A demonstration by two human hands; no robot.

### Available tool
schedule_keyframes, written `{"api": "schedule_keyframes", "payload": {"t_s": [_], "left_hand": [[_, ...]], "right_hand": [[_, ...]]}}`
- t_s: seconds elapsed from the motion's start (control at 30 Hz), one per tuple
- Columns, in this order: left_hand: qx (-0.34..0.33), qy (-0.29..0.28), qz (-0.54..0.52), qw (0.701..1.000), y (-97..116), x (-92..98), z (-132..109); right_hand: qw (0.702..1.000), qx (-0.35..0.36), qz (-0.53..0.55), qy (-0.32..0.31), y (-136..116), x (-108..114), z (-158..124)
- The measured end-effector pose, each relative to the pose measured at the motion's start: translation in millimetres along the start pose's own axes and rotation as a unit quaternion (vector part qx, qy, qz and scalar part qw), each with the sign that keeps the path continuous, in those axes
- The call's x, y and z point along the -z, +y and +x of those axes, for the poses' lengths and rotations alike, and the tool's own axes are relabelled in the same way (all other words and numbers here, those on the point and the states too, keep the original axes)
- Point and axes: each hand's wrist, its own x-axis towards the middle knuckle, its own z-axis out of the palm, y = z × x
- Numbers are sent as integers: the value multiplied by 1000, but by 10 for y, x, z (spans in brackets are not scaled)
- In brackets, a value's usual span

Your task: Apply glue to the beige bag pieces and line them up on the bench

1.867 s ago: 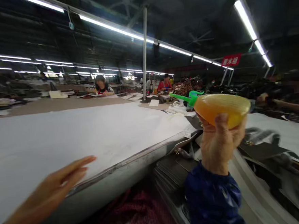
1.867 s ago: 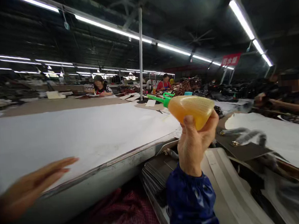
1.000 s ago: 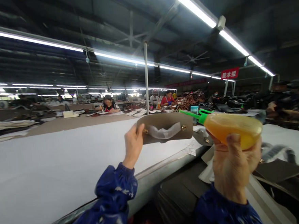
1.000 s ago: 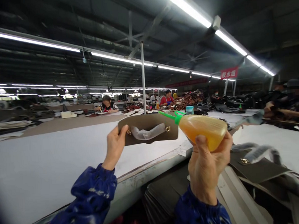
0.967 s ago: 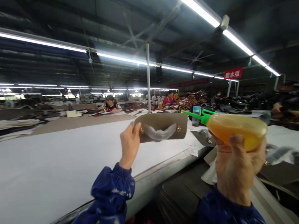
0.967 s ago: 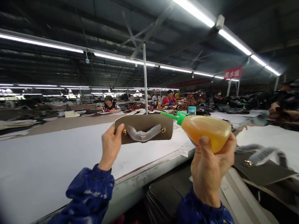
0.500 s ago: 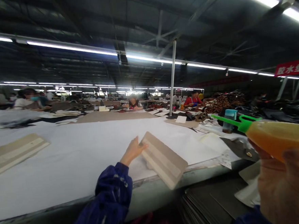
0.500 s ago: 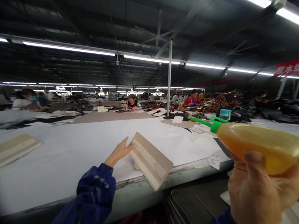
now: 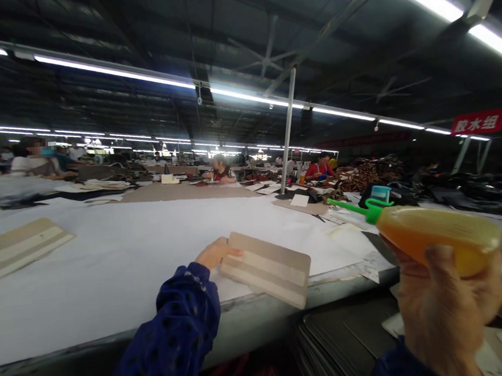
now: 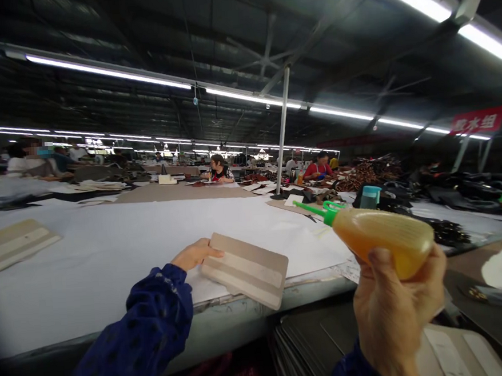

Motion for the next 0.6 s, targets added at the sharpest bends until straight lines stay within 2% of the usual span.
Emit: {"api": "schedule_keyframes", "payload": {"t_s": [0.07,0.1,0.2,0.3,0.4,0.47,0.6], "left_hand": [[20,-51,-13,998,74,-24,-199],[18,-57,-24,998,103,-54,-306],[-6,-31,-77,997,143,-204,-616],[-21,-9,-161,987,138,-433,-862],[-27,5,-274,961,139,-698,-1039],[-17,-5,-342,940,154,-857,-1134],[-2,-21,-436,900,204,-1059,-1305]], "right_hand": [[999,-33,7,-12,28,-11,-31],[998,-49,11,-21,42,-17,-47],[995,-90,18,-50,74,-43,-105],[987,-135,22,-82,98,-82,-192],[979,-172,17,-108,132,-118,-314],[972,-194,16,-128,168,-129,-398],[964,-214,19,-156,250,-118,-508]]}}
